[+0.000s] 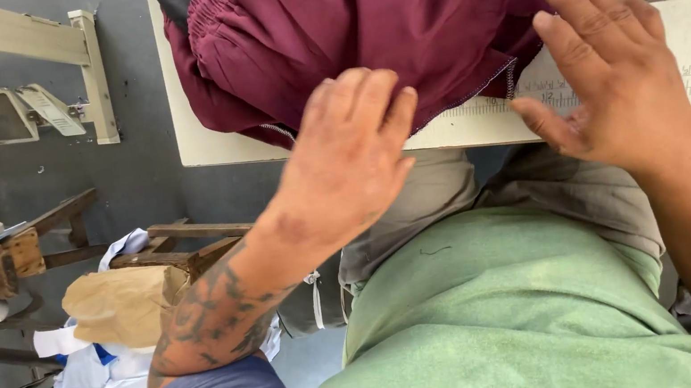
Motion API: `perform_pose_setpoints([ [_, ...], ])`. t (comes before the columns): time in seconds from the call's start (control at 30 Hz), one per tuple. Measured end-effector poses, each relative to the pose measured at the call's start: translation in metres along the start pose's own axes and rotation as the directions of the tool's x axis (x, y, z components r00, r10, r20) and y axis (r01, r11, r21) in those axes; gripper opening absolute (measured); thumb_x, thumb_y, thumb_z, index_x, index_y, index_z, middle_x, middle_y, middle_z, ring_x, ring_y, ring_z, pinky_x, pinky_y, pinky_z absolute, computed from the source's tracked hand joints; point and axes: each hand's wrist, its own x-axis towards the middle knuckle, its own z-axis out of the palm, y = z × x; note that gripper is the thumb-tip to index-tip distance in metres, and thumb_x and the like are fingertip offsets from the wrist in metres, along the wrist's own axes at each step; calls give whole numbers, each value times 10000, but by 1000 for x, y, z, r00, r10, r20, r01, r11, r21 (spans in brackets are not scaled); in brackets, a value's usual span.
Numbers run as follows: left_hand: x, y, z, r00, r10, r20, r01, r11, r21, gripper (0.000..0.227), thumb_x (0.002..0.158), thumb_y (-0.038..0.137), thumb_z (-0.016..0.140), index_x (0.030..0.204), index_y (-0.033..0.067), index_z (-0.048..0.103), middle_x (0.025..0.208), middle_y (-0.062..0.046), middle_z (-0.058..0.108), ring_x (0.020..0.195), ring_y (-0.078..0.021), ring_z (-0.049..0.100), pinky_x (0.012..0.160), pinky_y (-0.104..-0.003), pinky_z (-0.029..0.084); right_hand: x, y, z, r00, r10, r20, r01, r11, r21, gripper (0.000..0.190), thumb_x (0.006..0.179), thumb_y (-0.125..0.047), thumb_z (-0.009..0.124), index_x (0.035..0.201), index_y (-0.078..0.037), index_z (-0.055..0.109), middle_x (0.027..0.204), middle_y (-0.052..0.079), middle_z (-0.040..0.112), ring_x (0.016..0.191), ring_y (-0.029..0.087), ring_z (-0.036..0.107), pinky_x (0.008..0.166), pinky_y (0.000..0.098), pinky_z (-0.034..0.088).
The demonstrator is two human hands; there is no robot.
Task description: Trimming loose threads from a pair of maroon shorts using scissors at a sewing workstation
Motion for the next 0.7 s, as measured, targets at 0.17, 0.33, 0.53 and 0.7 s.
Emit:
perform_pose_setpoints([
  [0.17,9,27,49,995,-50,-88,55,997,52,957,922,735,775,1571,82,511,1598,-116,450,1497,-308,404,1231,-563,427,19,-7,0,984,1,177,9,998,-55,1012,1017,-703,572,1562,148,627,1668,361,551,1557,500,513,1226,558,389],
  [0.33,1,29,72,983,-129,128,131,991,-4,1079,941,866,608,1705,170,295,1752,-217,169,1625,-407,180,1246,-726,244,21,-9,8,936,-38,349,163,927,-338,1190,925,-965,145,1654,-172,650,1754,129,600,1616,314,542,1312,465,272],
  [0.53,-29,11,19,973,-213,-87,193,961,-196,974,1024,808,332,1678,89,374,1738,-263,246,1645,-472,215,1337,-691,164,4,13,-6,995,-85,57,83,996,26,1030,1047,-728,601,1590,148,589,1679,390,496,1552,605,485,1160,702,449],
  [0.7,-30,-11,9,913,-240,-329,117,929,-351,585,943,300,515,1447,2,531,1523,-271,437,1426,-464,461,1243,-606,445,8,4,0,987,-154,53,150,986,67,1038,1079,-734,539,1586,170,579,1614,479,573,1507,654,529,1186,671,348],
])
